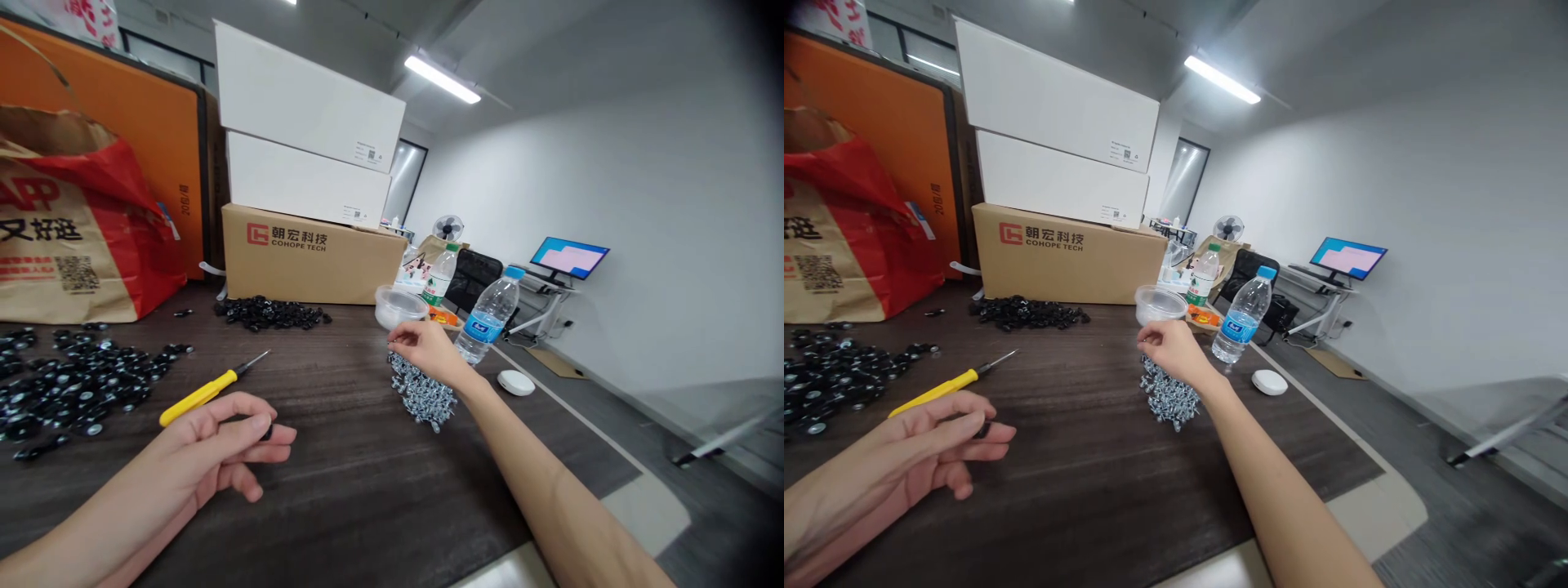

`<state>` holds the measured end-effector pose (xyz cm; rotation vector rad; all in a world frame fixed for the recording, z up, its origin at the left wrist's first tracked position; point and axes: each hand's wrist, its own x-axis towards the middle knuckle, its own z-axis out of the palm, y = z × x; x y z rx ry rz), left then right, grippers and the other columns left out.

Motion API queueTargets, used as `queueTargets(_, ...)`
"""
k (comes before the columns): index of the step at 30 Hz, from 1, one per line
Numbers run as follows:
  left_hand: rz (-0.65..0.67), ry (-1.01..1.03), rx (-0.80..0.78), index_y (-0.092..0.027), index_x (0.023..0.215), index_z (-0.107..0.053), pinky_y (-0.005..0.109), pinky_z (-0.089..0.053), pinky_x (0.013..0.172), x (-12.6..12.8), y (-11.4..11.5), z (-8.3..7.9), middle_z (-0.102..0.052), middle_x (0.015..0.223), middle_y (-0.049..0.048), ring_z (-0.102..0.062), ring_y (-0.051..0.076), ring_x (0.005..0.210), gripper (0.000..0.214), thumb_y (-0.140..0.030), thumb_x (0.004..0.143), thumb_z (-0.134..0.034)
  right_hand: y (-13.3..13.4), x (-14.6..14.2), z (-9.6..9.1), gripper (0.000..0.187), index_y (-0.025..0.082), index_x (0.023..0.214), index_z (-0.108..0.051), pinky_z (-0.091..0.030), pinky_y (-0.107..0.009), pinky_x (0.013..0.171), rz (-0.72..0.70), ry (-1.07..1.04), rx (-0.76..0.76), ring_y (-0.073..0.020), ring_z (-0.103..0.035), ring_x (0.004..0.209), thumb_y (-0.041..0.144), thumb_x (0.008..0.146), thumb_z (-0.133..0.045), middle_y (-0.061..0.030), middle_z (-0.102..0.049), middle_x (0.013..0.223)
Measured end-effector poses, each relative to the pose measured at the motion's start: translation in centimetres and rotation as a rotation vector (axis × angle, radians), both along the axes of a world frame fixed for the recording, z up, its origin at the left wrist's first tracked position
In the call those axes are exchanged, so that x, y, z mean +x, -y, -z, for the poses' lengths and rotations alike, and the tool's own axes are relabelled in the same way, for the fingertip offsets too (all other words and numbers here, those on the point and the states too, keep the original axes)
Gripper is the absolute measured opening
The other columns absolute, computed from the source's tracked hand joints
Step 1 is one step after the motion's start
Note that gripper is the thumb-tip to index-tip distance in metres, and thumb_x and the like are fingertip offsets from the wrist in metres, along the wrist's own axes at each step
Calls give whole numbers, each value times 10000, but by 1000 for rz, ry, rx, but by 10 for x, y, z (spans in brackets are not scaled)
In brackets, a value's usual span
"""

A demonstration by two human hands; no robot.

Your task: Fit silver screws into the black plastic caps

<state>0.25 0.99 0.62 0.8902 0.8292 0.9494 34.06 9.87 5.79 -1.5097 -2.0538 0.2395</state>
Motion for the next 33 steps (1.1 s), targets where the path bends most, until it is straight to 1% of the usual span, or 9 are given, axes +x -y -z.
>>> queueTargets(7, -35, -67, 72, -179, 829, -781, 197, -529, 398, 5, 4, -3, -683, 610, 4, -605, 147, 549, 240, -343, 699, -901, 34, -54, -6, 101, 164, 815, -742, -476, -287, 679, -205, -51, -1, -150, -605, 685, 115, 815, -653, -39, -691, 791)
queueTargets(12, -112, -152, 131, -168, 695, -747, 216, -579, 488, 11, 4, -6, -804, 780, 79, -717, 200, 642, 233, -243, 560, -921, 54, -81, 1, 61, 169, 821, -762, -493, -239, 623, -363, -130, -170, -125, -606, 647, 185, 835, -705, -25, -702, 785)
queueTargets(15, -165, -256, 231, -218, 737, -766, 230, -608, 565, 10, 5, -7, -820, 792, 59, -753, 225, 683, 248, -250, 540, -913, 66, -96, 8, 172, 160, 838, -774, -484, -227, 590, -465, -267, -362, -124, -600, 647, 332, 823, -776, -30, -713, 784)
queueTargets(19, -217, -528, 637, -325, 637, -807, 238, -622, 681, 6, 12, -14, -825, 807, 11, -772, 238, 714, 46, -319, 650, -851, 76, -112, 19, 320, 147, 843, -778, -426, -218, 544, -503, -544, -655, -106, -551, 603, 432, 723, -862, -6, -672, 692)
queueTargets(21, -245, -611, 874, -359, 611, -806, 220, -603, 659, 5, 15, -19, -813, 781, -11, -760, 221, 678, 97, -325, 701, -817, 78, -117, 22, 371, 140, 840, -777, -432, -222, 561, -501, -659, -754, -105, -565, 601, 440, 659, -899, 0, -666, 671)
queueTargets(23, -244, -640, 990, -368, 631, -805, 198, -571, 598, 5, 17, -23, -788, 737, -21, -731, 191, 614, 122, -318, 741, -792, 79, -120, 25, 410, 135, 825, -775, -457, -233, 595, -498, -750, -817, -112, -592, 615, 448, 604, -922, -6, -674, 673)
queueTargets(26, -197, -652, 998, -338, 636, -782, 181, -543, 581, 6, 16, -22, -754, 714, -21, -702, 170, 603, 131, -302, 763, -790, 79, -120, 27, 405, 135, 806, -769, -466, -234, 606, -497, -789, -840, -110, -595, 612, 444, 595, -923, -3, -671, 669)
queueTargets(28, -130, -654, 951, -308, 630, -758, 178, -545, 601, 6, 14, -18, -744, 731, -15, -698, 170, 630, 134, -300, 757, -803, 79, -119, 28, 362, 137, 812, -768, -426, -213, 562, -502, -729, -781, -91, -543, 576, 413, 630, -914, 16, -641, 642)
queueTargets(33, 0, -639, 659, -256, 644, -736, 196, -572, 607, 4, 10, 2, -757, 799, 24, -718, 206, 720, 159, -348, 763, -785, 79, -117, 32, 217, 144, 830, -774, -387, -202, 517, -520, -526, -572, -89, -493, 575, 316, 732, -863, 24, -619, 665)
